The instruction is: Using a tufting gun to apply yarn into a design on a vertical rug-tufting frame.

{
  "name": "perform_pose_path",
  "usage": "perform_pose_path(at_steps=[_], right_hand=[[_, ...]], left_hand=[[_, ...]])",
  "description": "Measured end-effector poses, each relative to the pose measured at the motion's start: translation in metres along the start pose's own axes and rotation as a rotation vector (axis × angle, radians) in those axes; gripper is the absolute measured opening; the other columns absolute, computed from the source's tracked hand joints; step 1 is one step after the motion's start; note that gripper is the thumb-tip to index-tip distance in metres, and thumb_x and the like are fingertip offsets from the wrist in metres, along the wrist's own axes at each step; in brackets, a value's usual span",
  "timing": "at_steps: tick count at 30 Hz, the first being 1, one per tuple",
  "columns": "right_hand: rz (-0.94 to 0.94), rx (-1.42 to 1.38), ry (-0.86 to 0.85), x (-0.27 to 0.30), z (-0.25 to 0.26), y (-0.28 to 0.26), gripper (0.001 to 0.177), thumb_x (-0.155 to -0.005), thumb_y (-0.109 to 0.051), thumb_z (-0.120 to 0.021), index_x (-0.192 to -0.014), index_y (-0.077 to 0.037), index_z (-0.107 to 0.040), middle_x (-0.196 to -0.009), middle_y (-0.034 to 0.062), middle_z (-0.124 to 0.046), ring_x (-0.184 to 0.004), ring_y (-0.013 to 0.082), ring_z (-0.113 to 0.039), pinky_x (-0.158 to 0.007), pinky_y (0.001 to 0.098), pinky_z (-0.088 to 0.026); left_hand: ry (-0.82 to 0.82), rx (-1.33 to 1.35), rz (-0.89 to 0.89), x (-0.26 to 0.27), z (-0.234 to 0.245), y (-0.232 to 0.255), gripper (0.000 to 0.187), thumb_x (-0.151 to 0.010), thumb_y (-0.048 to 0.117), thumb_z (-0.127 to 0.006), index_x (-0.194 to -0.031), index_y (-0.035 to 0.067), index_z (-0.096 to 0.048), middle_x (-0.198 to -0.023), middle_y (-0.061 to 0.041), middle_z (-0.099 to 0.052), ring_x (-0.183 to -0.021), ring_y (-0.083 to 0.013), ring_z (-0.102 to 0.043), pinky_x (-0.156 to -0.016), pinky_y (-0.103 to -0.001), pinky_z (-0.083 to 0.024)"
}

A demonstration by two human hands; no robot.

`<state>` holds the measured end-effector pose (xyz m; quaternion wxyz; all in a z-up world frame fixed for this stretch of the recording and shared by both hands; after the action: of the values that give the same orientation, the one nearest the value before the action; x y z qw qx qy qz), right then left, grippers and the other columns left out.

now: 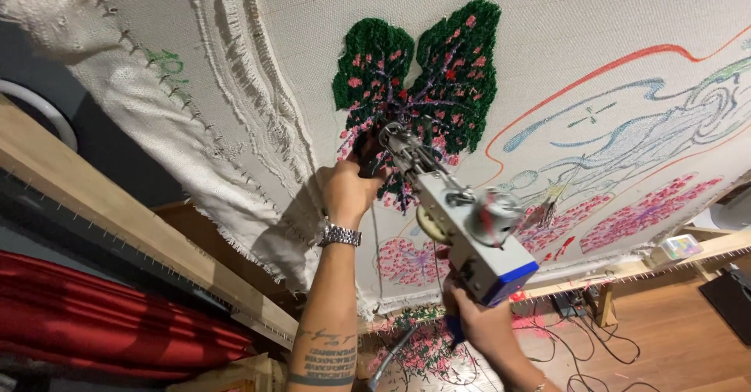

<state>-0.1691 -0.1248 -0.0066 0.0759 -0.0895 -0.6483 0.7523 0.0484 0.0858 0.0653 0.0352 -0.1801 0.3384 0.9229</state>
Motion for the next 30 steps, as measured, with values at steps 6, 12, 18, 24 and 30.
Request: perform_pose_path(at_steps=[6,12,18,24,30], right_hand=[[-0.166,-0.765,-0.031,0.009,-0.022,-0.037,0.035,-0.081,0.000,-0.056,-0.114,0.009,-0.062,-0.060,0.0067,-0.046,-0.047,0.0182,-0.045,-0.051,0.0353,-0.042],[-0.111,-0.810,-0.068,0.002,-0.023,-0.029,0.033,-0.081,0.002,-0.051,-0.113,0.010,-0.056,-0.062,0.0075,-0.046,-0.046,0.0178,-0.044,-0.049,0.0355,-0.041],[-0.107,-0.810,-0.064,0.002,-0.020,-0.033,0.034,-0.078,0.005,-0.050,-0.112,0.009,-0.054,-0.062,0.0090,-0.047,-0.045,0.0187,-0.044,-0.048,0.0366,-0.042],[-0.109,-0.823,-0.053,0.004,-0.014,-0.035,0.038,-0.081,0.001,-0.051,-0.118,0.010,-0.055,-0.064,0.0091,-0.048,-0.046,0.0184,-0.044,-0.048,0.0350,-0.040],[-0.098,-0.723,-0.127,0.015,0.031,-0.041,0.048,-0.077,-0.001,-0.055,-0.125,0.007,-0.055,-0.061,0.0083,-0.046,-0.046,0.0165,-0.041,-0.046,0.0334,-0.038]], left_hand=[[0.108,-0.185,0.030,0.001,0.025,0.017,0.063,-0.068,0.059,-0.087,-0.089,0.001,-0.075,-0.083,-0.018,-0.074,-0.081,-0.0384,-0.072,-0.071,-0.050,-0.056],[0.172,-0.180,-0.044,-0.006,0.009,-0.003,0.055,-0.067,0.053,-0.086,-0.085,0.002,-0.075,-0.078,-0.018,-0.073,-0.075,-0.0362,-0.072,-0.067,-0.048,-0.056],[0.062,-0.059,0.025,0.002,0.035,0.034,0.056,-0.078,0.061,-0.080,-0.068,0.006,-0.070,-0.054,-0.007,-0.067,-0.054,-0.0284,-0.069,-0.060,-0.044,-0.055],[0.209,-0.074,-0.121,0.007,0.026,0.033,0.053,-0.072,0.056,-0.086,-0.067,0.005,-0.074,-0.055,-0.013,-0.066,-0.052,-0.0307,-0.066,-0.053,-0.043,-0.052],[-0.189,0.592,0.138,0.017,-0.072,0.008,0.027,-0.085,0.032,-0.077,-0.086,0.005,-0.076,-0.071,-0.008,-0.074,-0.054,-0.0220,-0.070,-0.052,-0.038,-0.054]])
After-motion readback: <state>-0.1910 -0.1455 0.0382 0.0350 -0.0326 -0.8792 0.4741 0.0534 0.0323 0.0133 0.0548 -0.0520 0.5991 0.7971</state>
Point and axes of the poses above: each hand's wrist, its own x-axis away from the middle knuckle, its own z-axis out of the back of the hand, y = z × x, the point moved 5 cm from there along -x, towards the middle knuckle
